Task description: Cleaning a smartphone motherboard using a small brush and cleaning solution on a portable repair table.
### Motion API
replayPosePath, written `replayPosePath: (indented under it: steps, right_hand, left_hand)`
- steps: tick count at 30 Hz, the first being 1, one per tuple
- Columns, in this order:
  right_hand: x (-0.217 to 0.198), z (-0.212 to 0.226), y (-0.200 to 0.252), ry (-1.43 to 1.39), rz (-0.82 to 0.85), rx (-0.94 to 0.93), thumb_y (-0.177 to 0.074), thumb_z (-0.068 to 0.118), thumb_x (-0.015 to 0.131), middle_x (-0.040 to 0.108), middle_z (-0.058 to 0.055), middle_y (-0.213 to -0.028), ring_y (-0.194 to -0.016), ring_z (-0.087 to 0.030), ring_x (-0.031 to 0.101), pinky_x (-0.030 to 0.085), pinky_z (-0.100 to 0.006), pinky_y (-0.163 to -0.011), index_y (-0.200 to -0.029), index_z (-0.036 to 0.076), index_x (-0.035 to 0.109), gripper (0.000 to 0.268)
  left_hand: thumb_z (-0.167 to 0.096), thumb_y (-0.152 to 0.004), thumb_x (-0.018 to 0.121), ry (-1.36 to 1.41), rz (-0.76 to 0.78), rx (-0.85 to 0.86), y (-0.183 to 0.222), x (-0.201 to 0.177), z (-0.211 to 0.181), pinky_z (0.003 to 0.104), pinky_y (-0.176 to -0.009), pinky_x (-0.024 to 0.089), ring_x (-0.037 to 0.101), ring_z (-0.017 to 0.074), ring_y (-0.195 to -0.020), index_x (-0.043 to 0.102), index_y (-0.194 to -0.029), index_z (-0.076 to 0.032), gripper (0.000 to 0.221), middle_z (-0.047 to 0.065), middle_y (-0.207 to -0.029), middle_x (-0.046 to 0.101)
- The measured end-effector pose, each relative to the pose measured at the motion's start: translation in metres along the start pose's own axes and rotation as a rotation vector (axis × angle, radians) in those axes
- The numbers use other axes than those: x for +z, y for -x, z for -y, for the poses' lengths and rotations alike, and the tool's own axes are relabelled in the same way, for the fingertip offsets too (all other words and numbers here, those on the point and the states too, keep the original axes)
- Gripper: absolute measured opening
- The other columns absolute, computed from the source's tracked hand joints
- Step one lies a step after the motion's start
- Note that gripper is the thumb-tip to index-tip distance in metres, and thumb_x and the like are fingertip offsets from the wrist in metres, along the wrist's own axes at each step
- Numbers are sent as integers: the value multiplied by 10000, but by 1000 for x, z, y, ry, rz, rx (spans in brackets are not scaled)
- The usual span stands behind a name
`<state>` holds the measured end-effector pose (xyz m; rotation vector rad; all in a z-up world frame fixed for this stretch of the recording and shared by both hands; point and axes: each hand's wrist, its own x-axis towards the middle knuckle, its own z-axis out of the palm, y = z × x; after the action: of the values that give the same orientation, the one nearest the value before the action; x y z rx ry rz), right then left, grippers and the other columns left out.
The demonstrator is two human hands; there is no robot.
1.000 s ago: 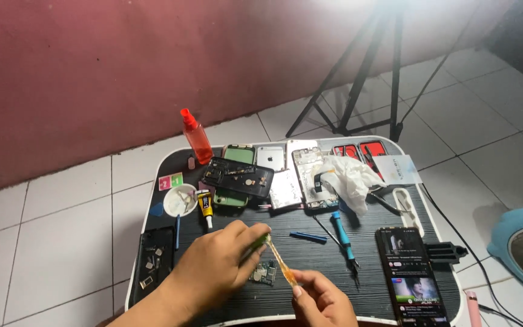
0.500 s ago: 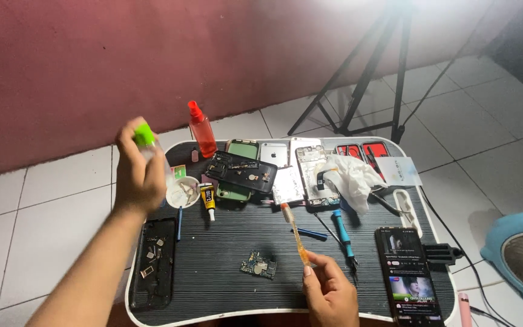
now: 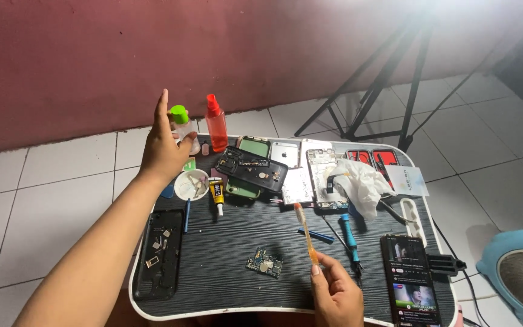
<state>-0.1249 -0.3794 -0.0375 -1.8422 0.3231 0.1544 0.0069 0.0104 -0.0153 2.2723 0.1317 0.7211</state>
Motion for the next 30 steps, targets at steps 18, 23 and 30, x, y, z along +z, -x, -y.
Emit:
replayPosePath:
  steps: [18,23,30]
  right_hand:
    - [24,10,-5,644,237,-917,-771,273,833,728,-38,-1130,-1021,-277,618,485,-432,-772,-772,128,460,400]
    - [18,17,-8,524,188,-1097,-775,143,828,694,-118,-998,-887,-284,626,509,-393,-763,-772,92,398,433]
    - [-6,29,-11,440,53,-894,-769,207,836,707,54,-943,-684,-155,534,491,-294,-704,-1101,149,678,372]
  left_hand:
    - [-188,-963,545,629,-209,-129,164,-10,-149,394,-991,489,586,260,-1111,201,-1503,-37,658,213,-1299,517]
    - [-436,-941,463,850,-150,-521,203,29,-151,404,-997,529,616,289,-1290,329,-1518,-36,715,189,-1385,588]
    - [-574,-922,365,1369,185,-987,173,58,-178,447,-961,509,585,283,-1103,493,-1437,-62,738,197,-1487,595]
